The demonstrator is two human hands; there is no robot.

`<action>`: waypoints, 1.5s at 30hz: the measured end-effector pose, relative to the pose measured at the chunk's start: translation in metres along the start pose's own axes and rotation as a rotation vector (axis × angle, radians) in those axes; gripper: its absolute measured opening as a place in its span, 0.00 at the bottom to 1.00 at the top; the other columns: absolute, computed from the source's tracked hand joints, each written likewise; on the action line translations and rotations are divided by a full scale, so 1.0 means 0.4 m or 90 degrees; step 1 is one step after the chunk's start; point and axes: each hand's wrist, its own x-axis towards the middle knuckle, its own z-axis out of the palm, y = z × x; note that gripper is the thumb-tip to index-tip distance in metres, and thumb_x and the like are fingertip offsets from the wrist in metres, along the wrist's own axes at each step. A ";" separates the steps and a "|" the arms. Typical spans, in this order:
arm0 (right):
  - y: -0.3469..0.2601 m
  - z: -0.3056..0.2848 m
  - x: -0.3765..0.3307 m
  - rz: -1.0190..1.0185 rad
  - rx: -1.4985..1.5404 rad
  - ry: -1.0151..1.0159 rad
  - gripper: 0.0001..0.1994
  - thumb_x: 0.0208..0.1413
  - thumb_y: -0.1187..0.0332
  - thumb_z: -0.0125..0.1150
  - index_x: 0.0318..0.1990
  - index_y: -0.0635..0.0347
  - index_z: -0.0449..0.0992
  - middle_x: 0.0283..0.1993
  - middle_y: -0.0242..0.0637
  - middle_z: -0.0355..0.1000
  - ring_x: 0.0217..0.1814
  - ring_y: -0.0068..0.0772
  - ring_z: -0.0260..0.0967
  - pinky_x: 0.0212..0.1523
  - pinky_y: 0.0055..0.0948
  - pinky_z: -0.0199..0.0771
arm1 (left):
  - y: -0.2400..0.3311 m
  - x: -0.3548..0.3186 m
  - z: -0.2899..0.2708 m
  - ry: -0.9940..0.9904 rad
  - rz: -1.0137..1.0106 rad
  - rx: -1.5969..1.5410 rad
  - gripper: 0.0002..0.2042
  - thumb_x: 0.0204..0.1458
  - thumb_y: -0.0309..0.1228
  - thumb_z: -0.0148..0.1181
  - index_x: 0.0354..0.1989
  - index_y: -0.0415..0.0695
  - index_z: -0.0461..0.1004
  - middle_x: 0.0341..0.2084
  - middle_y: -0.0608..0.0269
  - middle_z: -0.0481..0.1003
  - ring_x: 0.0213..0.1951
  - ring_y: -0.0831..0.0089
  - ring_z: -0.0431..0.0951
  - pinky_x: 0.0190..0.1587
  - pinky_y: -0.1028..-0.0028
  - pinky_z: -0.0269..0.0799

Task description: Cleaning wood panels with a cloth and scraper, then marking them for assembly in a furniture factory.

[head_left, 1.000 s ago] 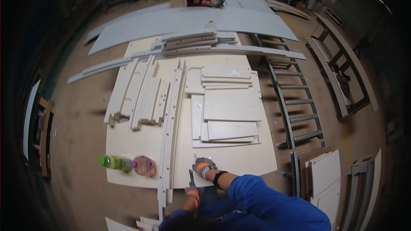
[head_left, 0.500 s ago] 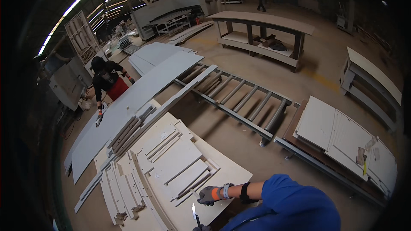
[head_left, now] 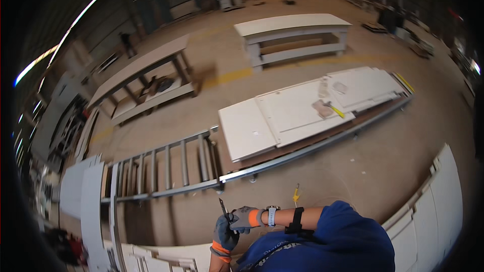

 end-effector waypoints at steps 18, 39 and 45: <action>0.340 -0.135 -0.438 0.109 0.627 0.566 0.25 0.59 0.44 0.57 0.37 0.61 0.80 0.30 0.36 0.79 0.23 0.25 0.75 0.21 0.20 0.70 | -0.242 0.438 0.359 -0.505 -0.291 0.264 0.10 0.65 0.31 0.52 0.42 0.35 0.73 0.35 0.61 0.77 0.38 0.74 0.77 0.48 0.71 0.76; 0.765 -0.323 -1.073 -0.106 0.807 1.417 0.17 0.63 0.60 0.59 0.49 0.69 0.73 0.31 0.36 0.74 0.27 0.20 0.70 0.25 0.16 0.67 | -0.423 0.911 0.886 -0.149 -0.409 0.192 0.20 0.60 0.17 0.44 0.60 0.51 0.61 0.42 0.59 0.73 0.32 0.71 0.79 0.39 0.71 0.82; 0.904 -0.388 -1.215 -0.080 0.816 1.504 0.14 0.66 0.65 0.54 0.49 0.69 0.70 0.26 0.27 0.61 0.22 0.14 0.52 0.18 0.15 0.47 | -0.631 1.127 1.173 -0.259 -0.470 0.165 0.19 0.53 0.14 0.48 0.53 0.43 0.65 0.32 0.62 0.73 0.30 0.74 0.76 0.37 0.73 0.81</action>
